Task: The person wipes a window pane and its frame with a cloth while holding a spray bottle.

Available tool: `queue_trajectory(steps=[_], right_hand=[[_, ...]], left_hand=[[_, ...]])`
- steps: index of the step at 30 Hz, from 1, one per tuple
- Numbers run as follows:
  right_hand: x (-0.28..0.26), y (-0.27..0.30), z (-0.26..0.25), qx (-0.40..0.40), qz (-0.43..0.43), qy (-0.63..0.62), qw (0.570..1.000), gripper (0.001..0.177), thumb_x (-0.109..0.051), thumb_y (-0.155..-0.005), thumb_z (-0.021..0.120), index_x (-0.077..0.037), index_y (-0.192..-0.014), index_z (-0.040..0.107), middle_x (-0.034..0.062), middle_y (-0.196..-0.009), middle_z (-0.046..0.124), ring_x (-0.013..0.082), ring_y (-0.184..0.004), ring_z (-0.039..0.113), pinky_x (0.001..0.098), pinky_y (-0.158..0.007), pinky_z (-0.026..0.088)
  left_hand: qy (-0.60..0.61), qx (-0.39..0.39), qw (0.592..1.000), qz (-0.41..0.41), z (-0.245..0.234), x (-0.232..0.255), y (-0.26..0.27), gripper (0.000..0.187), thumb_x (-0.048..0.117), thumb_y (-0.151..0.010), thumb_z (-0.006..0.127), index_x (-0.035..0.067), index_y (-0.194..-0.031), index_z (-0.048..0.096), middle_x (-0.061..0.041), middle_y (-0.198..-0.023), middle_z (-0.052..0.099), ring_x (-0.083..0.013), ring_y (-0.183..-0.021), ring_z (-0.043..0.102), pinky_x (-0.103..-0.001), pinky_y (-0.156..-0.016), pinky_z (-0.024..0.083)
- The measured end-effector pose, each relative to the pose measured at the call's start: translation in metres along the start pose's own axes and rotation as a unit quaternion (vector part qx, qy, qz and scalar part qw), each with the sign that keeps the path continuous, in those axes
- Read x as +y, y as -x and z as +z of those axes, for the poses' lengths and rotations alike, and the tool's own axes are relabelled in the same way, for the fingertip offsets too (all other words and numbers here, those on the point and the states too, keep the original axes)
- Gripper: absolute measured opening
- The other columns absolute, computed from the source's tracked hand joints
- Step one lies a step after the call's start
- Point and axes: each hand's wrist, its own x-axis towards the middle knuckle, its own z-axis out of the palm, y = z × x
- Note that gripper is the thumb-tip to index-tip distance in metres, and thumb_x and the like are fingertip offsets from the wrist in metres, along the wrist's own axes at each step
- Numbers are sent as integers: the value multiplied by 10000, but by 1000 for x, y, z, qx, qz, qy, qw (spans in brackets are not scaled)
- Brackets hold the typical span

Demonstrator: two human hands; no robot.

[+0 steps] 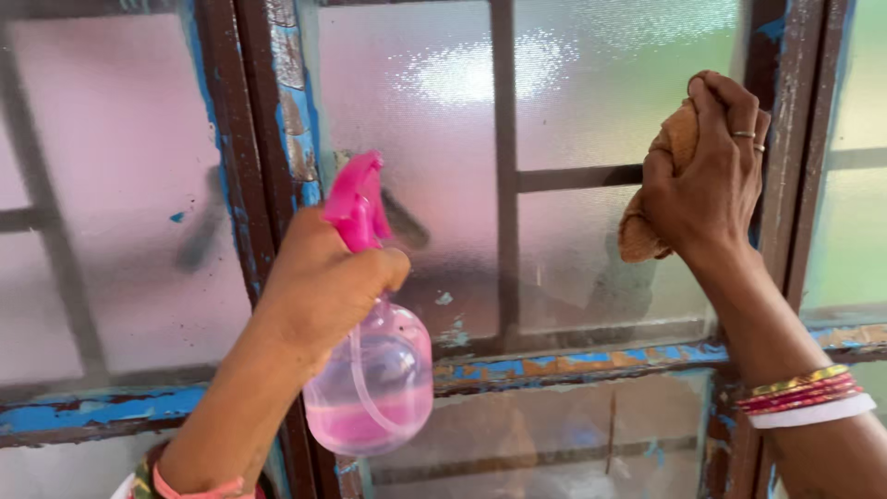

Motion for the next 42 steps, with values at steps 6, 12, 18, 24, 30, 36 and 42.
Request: queue_trajectory(steps=[6,12,18,24,30,36,42], right_hand=[[2,6,8,6,77,-41,996,544,-96,-1001,631,87,-1496,498,148,-1542,433,356,-1368,472,524,-1106,473],[6,12,-1,-2,42,-14,999,604,-83,-943,651,110,-1485,469,186,-1502,424,389,-1361,455,507,-1091,497],[-10,49,-19,-24,8,-24,999,759,-51,-822,649,81,-1541,444,179,-1479,439,382,-1364,443,487,-1141,481],[-19,63,-28,-49,-4,-40,998,789,-33,-770,670,56,-1522,450,149,-1496,438,379,-1342,434,502,-1105,479],[-9,43,-10,-32,-16,-55,998,734,-39,-831,666,68,-1527,458,178,-1467,419,386,-1339,432,491,-1094,498],[-18,-9,22,34,-71,-44,996,604,-68,-916,694,82,-1462,484,149,-1424,457,355,-1373,463,496,-1132,519],[-61,3,12,-69,-163,-123,977,593,-78,-834,649,45,-1404,542,212,-1384,528,379,-1235,551,486,-913,562]], left_hand=[[24,-27,999,-6,25,5,5,146,-32,-632,652,5,-755,582,-36,-620,534,-156,-525,511,-354,-446,413],[1,-14,999,36,40,0,0,105,-19,-640,669,1,-699,585,-23,-613,555,-137,-551,530,-331,-471,433],[18,0,1000,12,43,-14,-6,125,-40,-634,658,16,-695,565,-33,-604,536,-151,-518,513,-358,-446,414],[2,1,1000,25,41,-21,-6,101,-32,-640,672,6,-714,614,-23,-628,566,-130,-564,535,-325,-490,426],[-17,10,1000,5,46,-17,-5,133,-13,-628,670,24,-730,593,-13,-630,539,-135,-567,502,-330,-486,403],[-24,6,1000,-5,42,-18,-8,138,-14,-616,679,30,-726,609,-14,-621,537,-128,-556,494,-318,-481,407],[10,4,1000,-6,44,-23,-11,157,-22,-604,677,27,-724,588,-11,-622,517,-136,-525,484,-335,-440,398]])
